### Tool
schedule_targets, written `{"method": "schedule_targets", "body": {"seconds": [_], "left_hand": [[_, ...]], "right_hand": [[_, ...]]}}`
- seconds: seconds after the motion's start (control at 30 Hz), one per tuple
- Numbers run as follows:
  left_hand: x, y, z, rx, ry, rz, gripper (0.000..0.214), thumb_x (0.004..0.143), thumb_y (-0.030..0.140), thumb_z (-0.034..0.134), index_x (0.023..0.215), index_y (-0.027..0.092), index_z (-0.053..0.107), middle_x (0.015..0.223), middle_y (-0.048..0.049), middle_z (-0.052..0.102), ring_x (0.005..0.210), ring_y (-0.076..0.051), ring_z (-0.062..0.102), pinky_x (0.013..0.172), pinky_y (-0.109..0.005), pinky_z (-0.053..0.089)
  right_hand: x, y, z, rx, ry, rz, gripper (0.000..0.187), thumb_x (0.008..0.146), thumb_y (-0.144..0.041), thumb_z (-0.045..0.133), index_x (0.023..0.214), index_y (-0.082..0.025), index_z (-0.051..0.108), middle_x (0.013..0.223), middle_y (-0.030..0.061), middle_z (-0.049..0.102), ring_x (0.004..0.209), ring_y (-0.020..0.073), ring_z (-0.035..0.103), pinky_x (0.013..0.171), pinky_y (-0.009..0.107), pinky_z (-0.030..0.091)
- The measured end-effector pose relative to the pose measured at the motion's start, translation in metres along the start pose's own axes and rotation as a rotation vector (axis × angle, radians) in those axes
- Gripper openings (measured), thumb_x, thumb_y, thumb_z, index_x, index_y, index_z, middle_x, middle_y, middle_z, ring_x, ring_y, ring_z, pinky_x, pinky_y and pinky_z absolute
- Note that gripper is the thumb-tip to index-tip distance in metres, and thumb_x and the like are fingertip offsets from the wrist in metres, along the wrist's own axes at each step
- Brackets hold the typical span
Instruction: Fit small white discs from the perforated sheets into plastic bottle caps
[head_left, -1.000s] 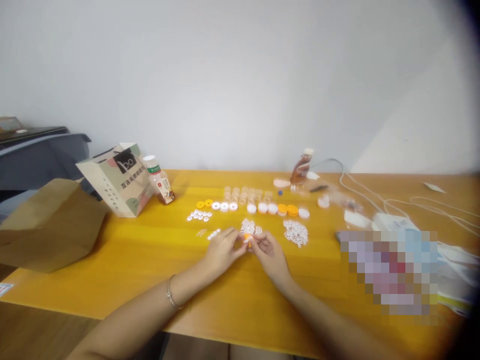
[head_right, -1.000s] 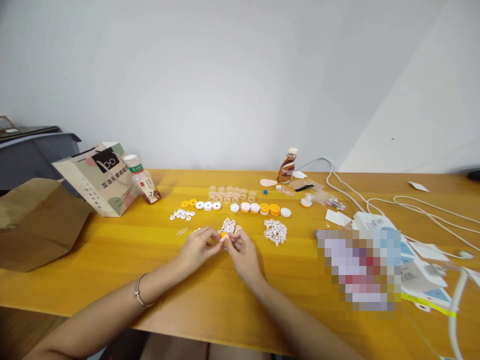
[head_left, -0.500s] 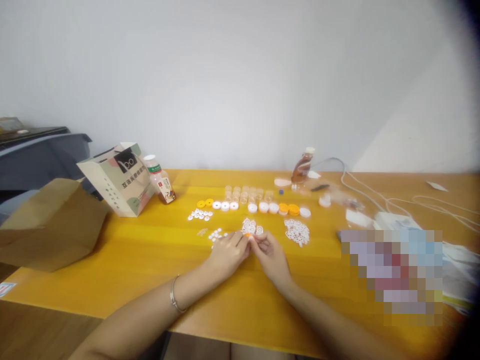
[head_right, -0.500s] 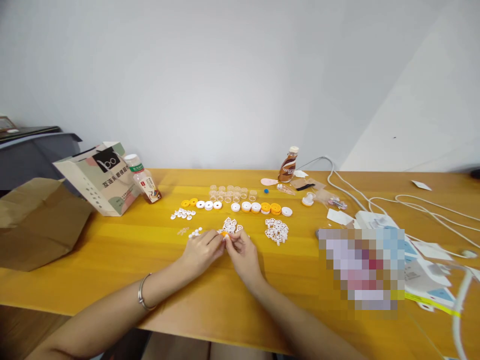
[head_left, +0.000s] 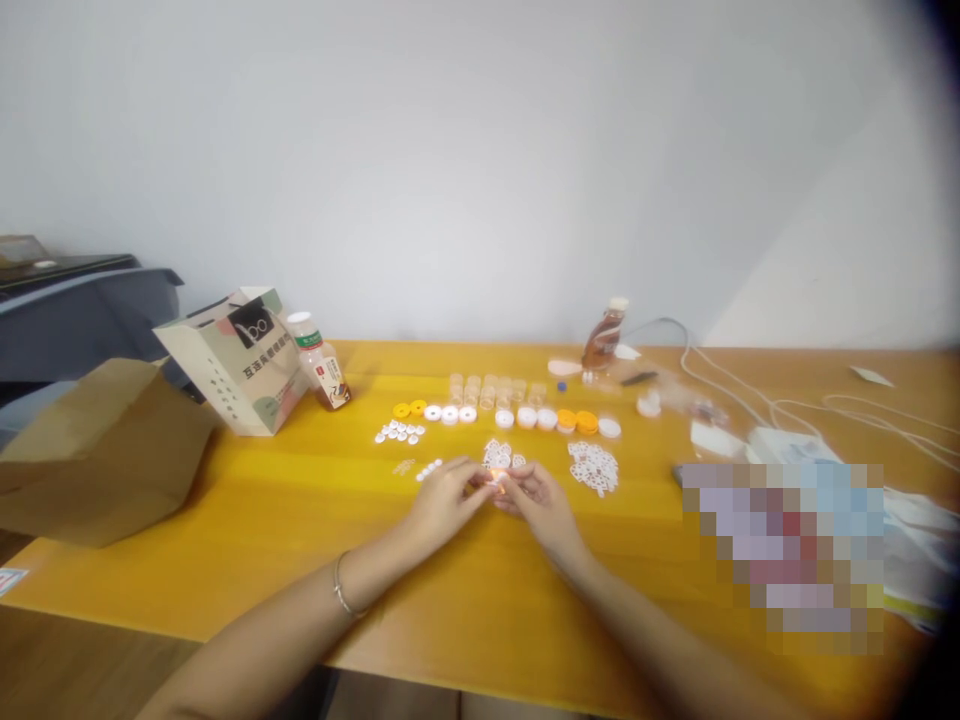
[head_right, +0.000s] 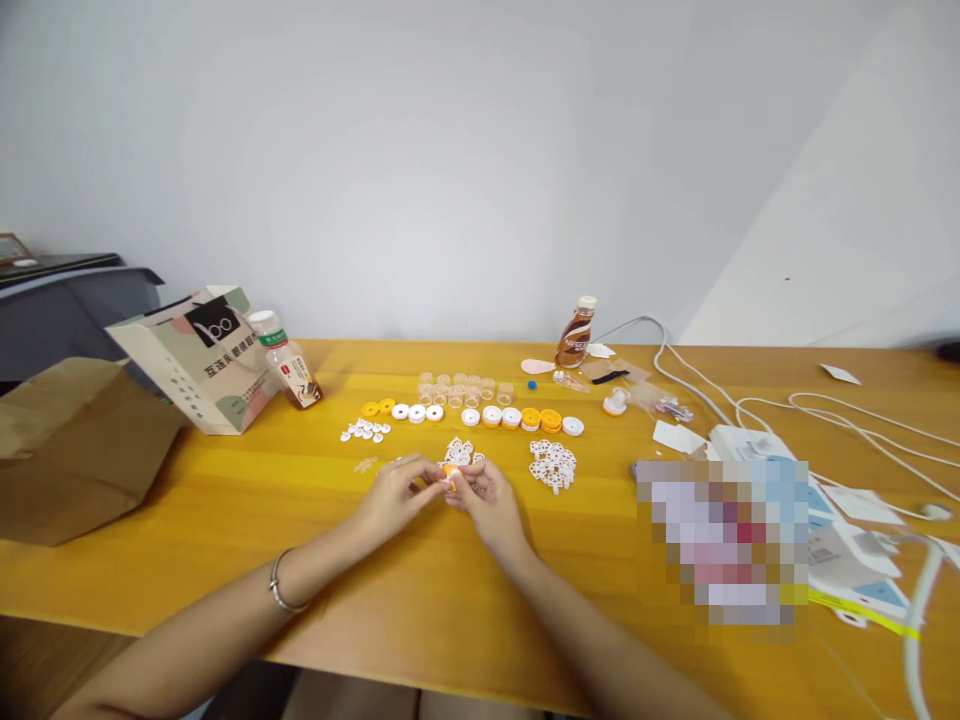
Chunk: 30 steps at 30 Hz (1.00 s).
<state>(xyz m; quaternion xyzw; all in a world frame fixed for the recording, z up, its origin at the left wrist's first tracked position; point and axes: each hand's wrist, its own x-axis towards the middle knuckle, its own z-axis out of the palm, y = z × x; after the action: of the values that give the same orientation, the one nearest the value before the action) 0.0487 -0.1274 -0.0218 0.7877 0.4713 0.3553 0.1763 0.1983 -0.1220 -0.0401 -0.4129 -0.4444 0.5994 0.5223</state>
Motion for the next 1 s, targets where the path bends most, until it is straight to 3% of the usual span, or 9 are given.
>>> {"method": "schedule_targets", "body": {"seconds": [0.13, 0.27, 0.4, 0.57, 0.7, 0.83, 1.0], "left_hand": [[0.015, -0.006, -0.007, -0.033, 0.032, -0.002, 0.020, 0.083, 0.031, 0.044, 0.084, 0.017, 0.059, 0.078, -0.0022, 0.060, 0.072, -0.013, 0.055, 0.063, -0.022, 0.043], [0.057, -0.023, -0.009, 0.114, 0.012, 0.065, 0.018, 0.082, 0.026, 0.043, 0.087, 0.016, 0.057, 0.083, -0.0038, 0.060, 0.078, -0.015, 0.054, 0.069, -0.026, 0.043], [0.098, -0.038, 0.007, 0.178, -0.102, 0.140, 0.017, 0.076, 0.019, 0.049, 0.092, 0.014, 0.055, 0.093, -0.0067, 0.058, 0.089, -0.018, 0.052, 0.080, -0.030, 0.040], [0.117, -0.045, 0.032, 0.132, -0.137, 0.112, 0.006, 0.071, 0.013, 0.052, 0.076, 0.014, 0.056, 0.083, -0.0064, 0.058, 0.083, -0.019, 0.053, 0.077, -0.031, 0.041], [0.115, -0.049, 0.031, 0.033, -0.114, 0.060, 0.004, 0.073, 0.013, 0.050, 0.071, 0.013, 0.054, 0.085, -0.0065, 0.059, 0.087, -0.018, 0.053, 0.079, -0.031, 0.040], [0.091, -0.051, 0.009, -0.123, -0.110, 0.006, 0.012, 0.081, 0.024, 0.046, 0.083, 0.014, 0.051, 0.089, -0.0063, 0.061, 0.082, -0.014, 0.057, 0.073, -0.026, 0.045], [0.043, -0.044, -0.018, -0.763, -0.193, -0.156, 0.018, 0.079, 0.030, 0.052, 0.088, 0.014, 0.051, 0.092, -0.0080, 0.061, 0.085, -0.015, 0.059, 0.078, -0.029, 0.045]], "right_hand": [[0.003, -0.005, -0.006, 0.013, 0.009, 0.032, 0.029, 0.062, -0.039, 0.067, 0.076, -0.020, 0.051, 0.070, 0.0000, 0.066, 0.063, 0.0161, 0.065, 0.068, 0.034, 0.054], [0.006, -0.008, -0.011, 0.026, 0.022, 0.004, 0.031, 0.061, -0.038, 0.068, 0.082, -0.020, 0.052, 0.074, 0.0014, 0.067, 0.069, 0.0172, 0.065, 0.073, 0.036, 0.052], [0.007, -0.011, -0.014, -0.036, 0.002, -0.023, 0.038, 0.056, -0.032, 0.073, 0.087, -0.020, 0.053, 0.077, 0.0027, 0.068, 0.073, 0.0175, 0.064, 0.075, 0.035, 0.050], [0.006, -0.014, -0.014, -0.088, 0.036, -0.038, 0.037, 0.055, -0.032, 0.073, 0.085, -0.019, 0.055, 0.077, 0.0039, 0.068, 0.072, 0.0183, 0.064, 0.070, 0.033, 0.050], [0.004, -0.016, -0.013, -0.092, 0.047, -0.042, 0.035, 0.056, -0.032, 0.072, 0.084, -0.019, 0.056, 0.076, 0.0035, 0.068, 0.071, 0.0180, 0.064, 0.067, 0.031, 0.050], [0.001, -0.019, -0.013, -0.080, 0.041, -0.047, 0.035, 0.056, -0.032, 0.072, 0.084, -0.020, 0.056, 0.071, 0.0019, 0.067, 0.071, 0.0188, 0.064, 0.067, 0.032, 0.050], [-0.002, -0.022, -0.010, -0.082, 0.009, -0.026, 0.037, 0.055, -0.029, 0.073, 0.088, -0.020, 0.058, 0.076, 0.0034, 0.068, 0.073, 0.0187, 0.064, 0.072, 0.033, 0.050]]}}
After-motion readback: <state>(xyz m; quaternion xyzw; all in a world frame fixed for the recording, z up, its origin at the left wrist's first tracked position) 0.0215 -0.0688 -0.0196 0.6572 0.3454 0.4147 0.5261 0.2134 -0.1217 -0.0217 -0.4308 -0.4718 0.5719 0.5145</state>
